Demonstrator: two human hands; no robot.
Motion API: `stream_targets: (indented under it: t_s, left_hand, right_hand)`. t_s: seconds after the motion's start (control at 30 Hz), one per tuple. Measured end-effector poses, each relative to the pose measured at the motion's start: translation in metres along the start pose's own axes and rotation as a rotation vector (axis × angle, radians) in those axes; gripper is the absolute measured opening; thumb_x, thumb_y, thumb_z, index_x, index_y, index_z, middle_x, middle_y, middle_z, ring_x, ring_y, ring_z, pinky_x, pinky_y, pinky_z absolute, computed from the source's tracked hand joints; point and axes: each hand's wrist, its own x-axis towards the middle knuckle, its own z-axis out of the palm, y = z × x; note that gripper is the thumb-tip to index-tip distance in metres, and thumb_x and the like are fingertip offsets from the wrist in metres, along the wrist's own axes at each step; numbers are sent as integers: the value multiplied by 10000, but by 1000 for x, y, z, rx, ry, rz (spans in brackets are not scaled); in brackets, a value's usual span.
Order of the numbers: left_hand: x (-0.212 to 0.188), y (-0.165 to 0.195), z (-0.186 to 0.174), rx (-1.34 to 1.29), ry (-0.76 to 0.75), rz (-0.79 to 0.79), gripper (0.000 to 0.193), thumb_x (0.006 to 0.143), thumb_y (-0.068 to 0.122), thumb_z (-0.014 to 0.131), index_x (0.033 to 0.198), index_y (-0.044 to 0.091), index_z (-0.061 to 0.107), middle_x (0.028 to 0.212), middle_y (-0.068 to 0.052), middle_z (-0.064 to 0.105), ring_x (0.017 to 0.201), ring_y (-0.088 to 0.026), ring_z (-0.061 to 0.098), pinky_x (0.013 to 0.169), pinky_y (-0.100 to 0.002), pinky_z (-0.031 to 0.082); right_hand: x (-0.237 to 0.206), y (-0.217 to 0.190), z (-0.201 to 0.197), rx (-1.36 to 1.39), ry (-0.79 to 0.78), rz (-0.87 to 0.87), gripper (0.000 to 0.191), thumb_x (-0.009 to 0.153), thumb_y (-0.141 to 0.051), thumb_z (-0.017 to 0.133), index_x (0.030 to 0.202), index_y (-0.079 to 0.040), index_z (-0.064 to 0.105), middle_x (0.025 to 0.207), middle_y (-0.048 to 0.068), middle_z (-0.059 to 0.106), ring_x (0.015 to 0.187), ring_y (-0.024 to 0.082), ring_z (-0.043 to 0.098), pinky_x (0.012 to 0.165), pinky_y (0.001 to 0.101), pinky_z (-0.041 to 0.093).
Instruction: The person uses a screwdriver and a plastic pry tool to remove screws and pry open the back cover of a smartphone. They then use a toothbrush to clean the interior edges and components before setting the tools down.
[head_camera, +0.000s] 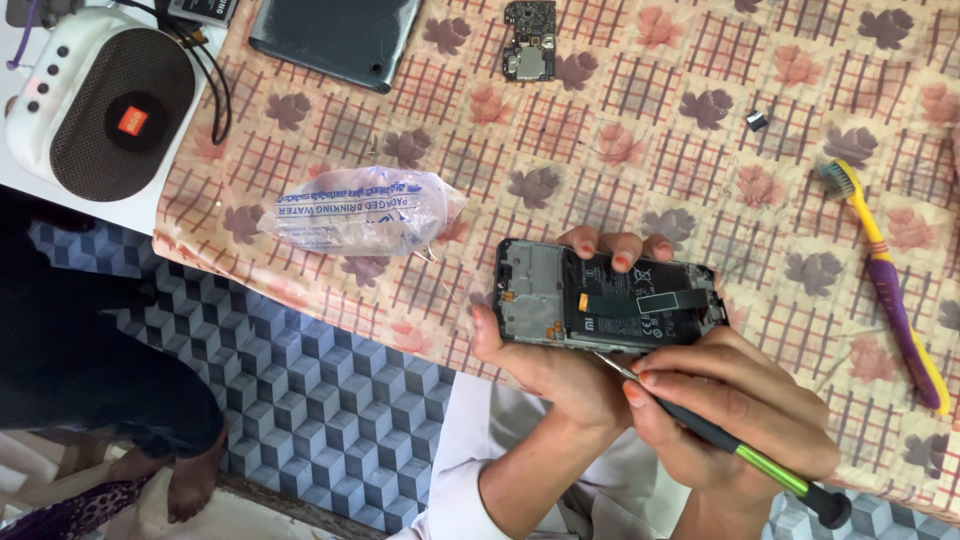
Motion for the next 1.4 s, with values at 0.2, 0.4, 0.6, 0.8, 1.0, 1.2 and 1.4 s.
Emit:
stream_targets:
  t_s: [0.2, 0.4, 0.6, 0.8, 1.0, 1.2, 1.4]
  left_hand:
    - [0, -7, 5, -48, 97, 158, 729, 842, 788, 467, 1105, 109, 497, 1072, -68, 510, 968, -260, 494, 999, -518, 431]
    - [-2, -8, 7, -22, 90, 172, 742, 845, 788, 469, 1120, 100, 498, 1084, -63, 502, 972, -250, 494, 987, -511, 432]
    - [-6, -4, 8, 56, 87, 76, 781, 823, 828, 455, 1093, 96, 493, 1038, -75, 489, 1006, -256, 499, 1001, -476, 418]
    - [-5, -7, 9, 8, 133, 141, 797, 829, 820, 450, 1099, 71, 492, 1086, -61, 495, 977, -248, 489, 1000, -508, 430]
    - [-6, -11, 6, -71, 107, 177, 687, 838, 790, 465, 1170, 193, 538, 1082, -60, 501, 961, -250, 491, 988, -520, 433]
    - [-6, -11, 5, -33, 111, 178, 701, 839, 795, 479, 1169, 180, 532, 1082, -59, 499, 969, -247, 490, 995, -516, 433]
    - [-6, -12, 5, -4, 102, 186, 725, 848, 784, 490, 1181, 141, 524, 1098, -64, 502, 981, -248, 492, 999, -517, 432]
  right_hand:
    - [-1, -4, 1, 75, 81, 62, 230, 848, -129, 827, 862, 22, 655, 848, 175, 704, 666, 193, 707, 589, 253, 538]
    - [-1, -4, -2, 69, 17, 65, 225, 850, -126, 842, 873, 24, 676, 834, 176, 710, 675, 205, 711, 581, 264, 541]
    - [-2, -2, -4, 24, 3, 42, 212, 836, -120, 832, 873, 15, 673, 816, 183, 702, 661, 202, 707, 579, 272, 540]
    - [0, 0, -8, 61, -32, 46, 212, 821, -100, 826, 871, 5, 648, 804, 171, 708, 674, 195, 700, 567, 273, 561]
    - [-2, 2, -8, 43, -56, 14, 216, 812, -104, 839, 877, 17, 673, 801, 166, 709, 684, 212, 713, 561, 273, 550]
    - [-4, -1, -3, 69, 24, 74, 215, 821, -125, 850, 870, 9, 690, 813, 161, 711, 663, 189, 715, 574, 268, 552]
    - [-1, -2, -4, 60, -20, 30, 206, 788, -103, 856, 860, 8, 698, 804, 159, 722, 675, 203, 705, 552, 256, 531]
